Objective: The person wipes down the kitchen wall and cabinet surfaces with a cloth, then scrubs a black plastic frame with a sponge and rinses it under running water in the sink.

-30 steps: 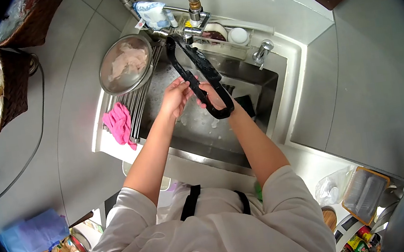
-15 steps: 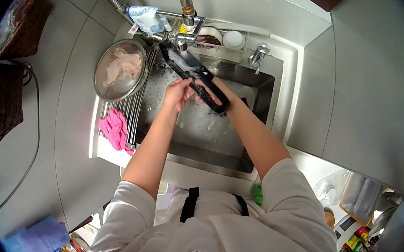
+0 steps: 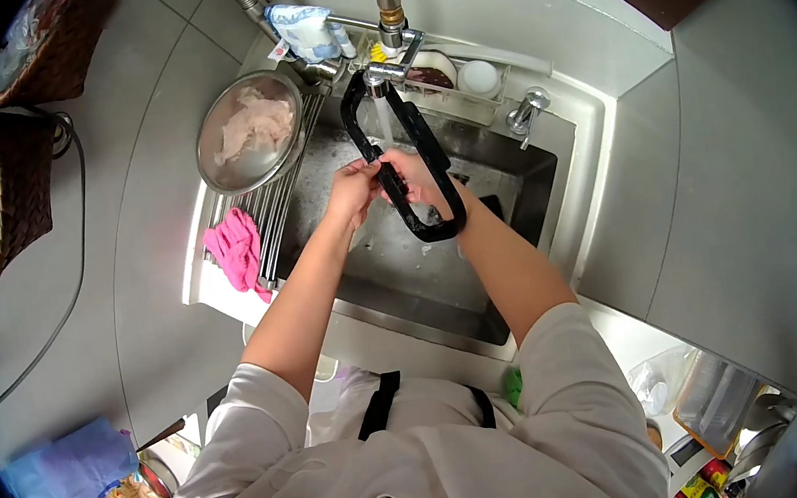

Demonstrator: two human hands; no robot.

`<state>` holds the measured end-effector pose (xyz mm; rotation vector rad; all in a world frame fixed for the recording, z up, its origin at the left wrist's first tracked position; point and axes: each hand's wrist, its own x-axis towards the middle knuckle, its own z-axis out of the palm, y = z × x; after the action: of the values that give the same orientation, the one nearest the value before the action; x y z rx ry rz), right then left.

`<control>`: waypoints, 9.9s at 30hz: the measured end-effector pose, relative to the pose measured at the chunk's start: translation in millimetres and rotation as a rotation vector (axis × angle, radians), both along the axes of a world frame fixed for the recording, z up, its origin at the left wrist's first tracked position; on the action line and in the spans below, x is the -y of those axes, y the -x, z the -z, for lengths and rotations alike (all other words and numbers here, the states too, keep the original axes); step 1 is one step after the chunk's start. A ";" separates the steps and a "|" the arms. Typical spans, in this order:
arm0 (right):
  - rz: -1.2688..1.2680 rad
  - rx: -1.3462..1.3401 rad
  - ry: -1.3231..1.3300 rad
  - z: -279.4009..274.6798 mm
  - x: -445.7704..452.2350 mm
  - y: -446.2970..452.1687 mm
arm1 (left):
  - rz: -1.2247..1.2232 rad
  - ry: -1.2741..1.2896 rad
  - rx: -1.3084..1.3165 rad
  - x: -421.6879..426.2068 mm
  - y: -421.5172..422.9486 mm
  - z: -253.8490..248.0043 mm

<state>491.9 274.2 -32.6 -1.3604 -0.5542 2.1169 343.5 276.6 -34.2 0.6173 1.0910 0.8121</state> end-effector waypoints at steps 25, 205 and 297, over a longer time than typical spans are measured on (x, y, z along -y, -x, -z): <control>0.115 -0.122 -0.254 5.6 13.3 4.3 | -0.065 -0.038 0.003 -6.0 7.7 -10.8; 0.880 -0.021 -0.237 19.3 125.8 -32.6 | 0.078 -0.148 -0.231 5.1 46.9 -66.1; 0.366 1.200 -1.019 -133.1 164.4 -81.7 | 0.148 -1.295 -0.948 80.1 87.5 -133.6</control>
<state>573.6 109.8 100.4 -1.6888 -1.4118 0.3305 255.9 196.5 99.5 2.3130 1.2076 1.0737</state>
